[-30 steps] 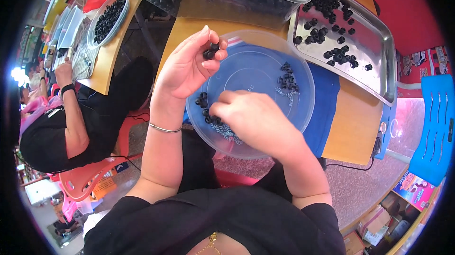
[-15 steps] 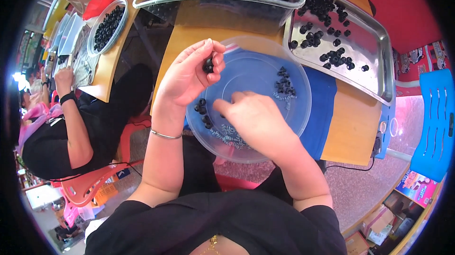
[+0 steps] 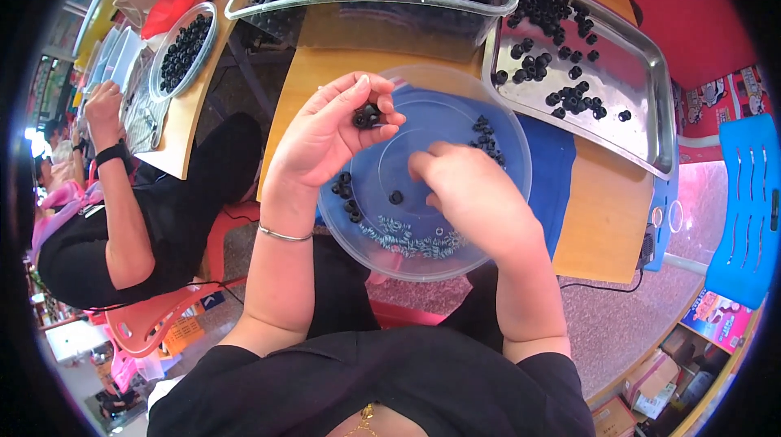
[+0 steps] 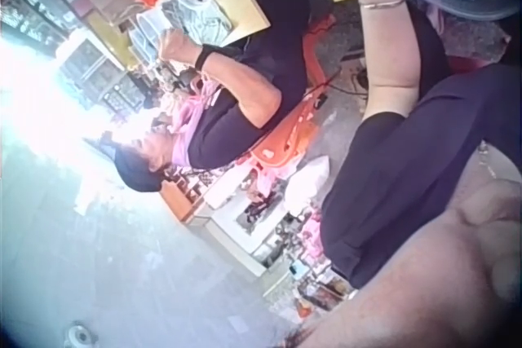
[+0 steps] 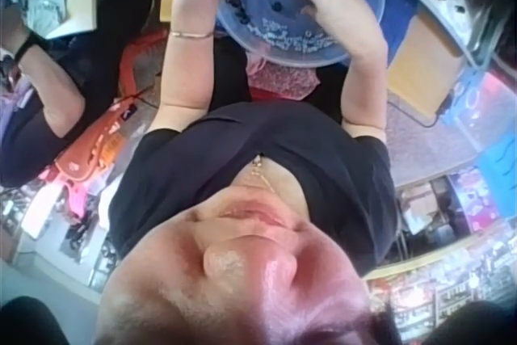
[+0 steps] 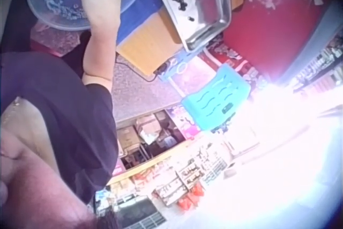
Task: The person sorts small black plastic or rubber components by hand, inspecting them at a workbench.
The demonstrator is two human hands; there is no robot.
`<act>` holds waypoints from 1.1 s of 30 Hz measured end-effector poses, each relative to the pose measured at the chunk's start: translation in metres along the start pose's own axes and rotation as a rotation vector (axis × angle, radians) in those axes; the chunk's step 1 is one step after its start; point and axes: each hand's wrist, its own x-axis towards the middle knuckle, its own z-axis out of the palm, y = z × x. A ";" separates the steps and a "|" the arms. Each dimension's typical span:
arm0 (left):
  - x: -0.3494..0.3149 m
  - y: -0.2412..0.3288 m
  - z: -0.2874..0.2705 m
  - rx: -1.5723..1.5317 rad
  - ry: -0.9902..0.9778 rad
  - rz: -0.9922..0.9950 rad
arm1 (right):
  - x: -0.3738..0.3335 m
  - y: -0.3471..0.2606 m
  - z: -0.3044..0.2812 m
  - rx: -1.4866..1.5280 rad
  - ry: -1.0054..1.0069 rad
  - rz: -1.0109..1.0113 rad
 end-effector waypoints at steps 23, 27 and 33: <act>0.002 -0.008 0.005 0.121 -0.127 -0.092 | -0.007 0.008 -0.037 0.157 0.502 0.010; 0.004 -0.009 0.005 0.026 -0.105 -0.073 | -0.008 0.024 -0.025 -0.049 0.329 0.114; 0.004 -0.008 0.001 -0.062 -0.122 -0.055 | -0.003 0.017 -0.012 -0.251 0.277 0.247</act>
